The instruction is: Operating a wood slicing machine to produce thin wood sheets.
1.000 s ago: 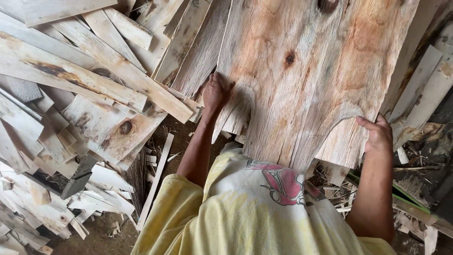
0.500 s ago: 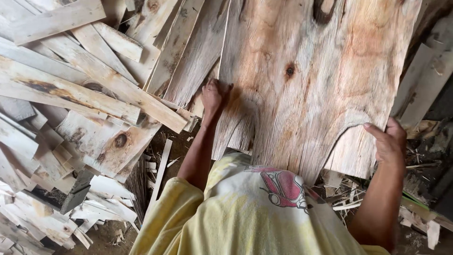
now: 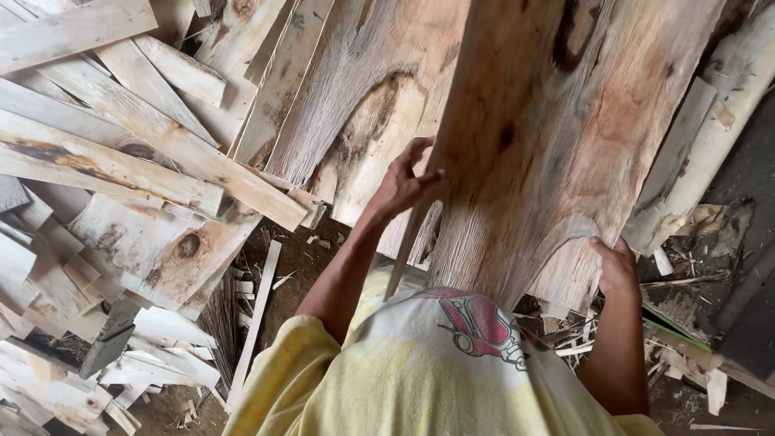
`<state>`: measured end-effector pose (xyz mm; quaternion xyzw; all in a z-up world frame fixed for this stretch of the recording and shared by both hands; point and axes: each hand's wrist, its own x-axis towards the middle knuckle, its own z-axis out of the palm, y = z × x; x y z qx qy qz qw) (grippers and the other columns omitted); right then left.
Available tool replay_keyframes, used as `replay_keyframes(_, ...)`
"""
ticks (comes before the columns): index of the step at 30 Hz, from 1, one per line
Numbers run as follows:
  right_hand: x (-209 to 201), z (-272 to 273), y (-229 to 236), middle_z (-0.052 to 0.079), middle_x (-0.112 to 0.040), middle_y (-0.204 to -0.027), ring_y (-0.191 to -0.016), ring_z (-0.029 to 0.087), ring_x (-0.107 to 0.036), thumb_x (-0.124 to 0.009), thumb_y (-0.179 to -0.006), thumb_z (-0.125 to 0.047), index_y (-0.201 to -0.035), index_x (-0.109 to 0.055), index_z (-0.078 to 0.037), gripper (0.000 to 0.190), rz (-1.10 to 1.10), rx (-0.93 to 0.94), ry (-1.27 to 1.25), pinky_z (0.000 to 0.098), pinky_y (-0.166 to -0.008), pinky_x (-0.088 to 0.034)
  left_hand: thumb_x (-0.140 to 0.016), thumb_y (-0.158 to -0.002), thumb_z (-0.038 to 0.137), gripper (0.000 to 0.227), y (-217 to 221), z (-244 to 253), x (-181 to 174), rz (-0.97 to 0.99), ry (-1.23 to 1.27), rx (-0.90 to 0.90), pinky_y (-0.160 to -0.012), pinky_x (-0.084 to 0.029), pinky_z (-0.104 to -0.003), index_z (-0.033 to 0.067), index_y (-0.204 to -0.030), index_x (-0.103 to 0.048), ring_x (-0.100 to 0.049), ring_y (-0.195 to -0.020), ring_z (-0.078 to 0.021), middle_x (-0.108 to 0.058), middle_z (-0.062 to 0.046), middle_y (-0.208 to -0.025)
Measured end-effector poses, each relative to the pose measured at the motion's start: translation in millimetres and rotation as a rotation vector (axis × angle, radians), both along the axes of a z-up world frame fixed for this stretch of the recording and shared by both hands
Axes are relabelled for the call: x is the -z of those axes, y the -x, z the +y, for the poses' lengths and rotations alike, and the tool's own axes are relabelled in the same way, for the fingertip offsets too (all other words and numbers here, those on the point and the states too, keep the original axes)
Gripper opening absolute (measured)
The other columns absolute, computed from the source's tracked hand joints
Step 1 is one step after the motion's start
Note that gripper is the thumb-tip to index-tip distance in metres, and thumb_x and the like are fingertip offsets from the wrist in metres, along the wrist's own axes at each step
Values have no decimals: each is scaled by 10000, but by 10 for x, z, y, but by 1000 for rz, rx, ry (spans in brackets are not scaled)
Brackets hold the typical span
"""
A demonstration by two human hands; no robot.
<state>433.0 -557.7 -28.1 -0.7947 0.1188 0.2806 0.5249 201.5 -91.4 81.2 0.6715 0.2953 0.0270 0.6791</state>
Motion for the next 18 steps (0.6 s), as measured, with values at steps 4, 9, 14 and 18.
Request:
replay_keyframes(4,91,-119,-16,210,-394,-1622,-1553,322,-261,-773,-901,-199,-1634,-199,-11,950,85,48,109,581,-1226,-125,-612,-876,77,733,3,-406,-273,-214,-144,92,-1160,-472,-465,99,-1562,-352,-489,-1434,-376,-421,-171,-1604)
replay_keyframes(9,2,-75,14,212,-342,-1643,-1568,329,-234,-767,-909,-198,-1645,-202,6,950,80,51,131,579,-1237,-113,-575,-807,-21,875,-25,-615,-842,-182,-405,293,-1198,-398,-369,87,-1617,-261,-534,-1370,-364,-431,-213,-1600)
replay_keyframes(14,-163,16,52,225,-432,-1624,-1533,367,-342,-740,-833,-207,-1633,-321,31,934,4,-84,-147,545,-1248,-199,-608,-956,73,700,-21,-474,-514,125,-258,257,-1008,-591,-408,201,-1604,-374,-706,-1150,-320,-634,-206,-1406)
replay_keyframes(18,-283,77,65,283,-348,-1650,-1575,365,-223,-762,-855,-256,-1647,-142,24,1044,74,18,56,607,-1238,-120,-542,-970,-14,565,162,-88,671,-39,-6,9,-844,-692,-410,137,-1511,-476,-765,-988,-279,-686,-165,-1315)
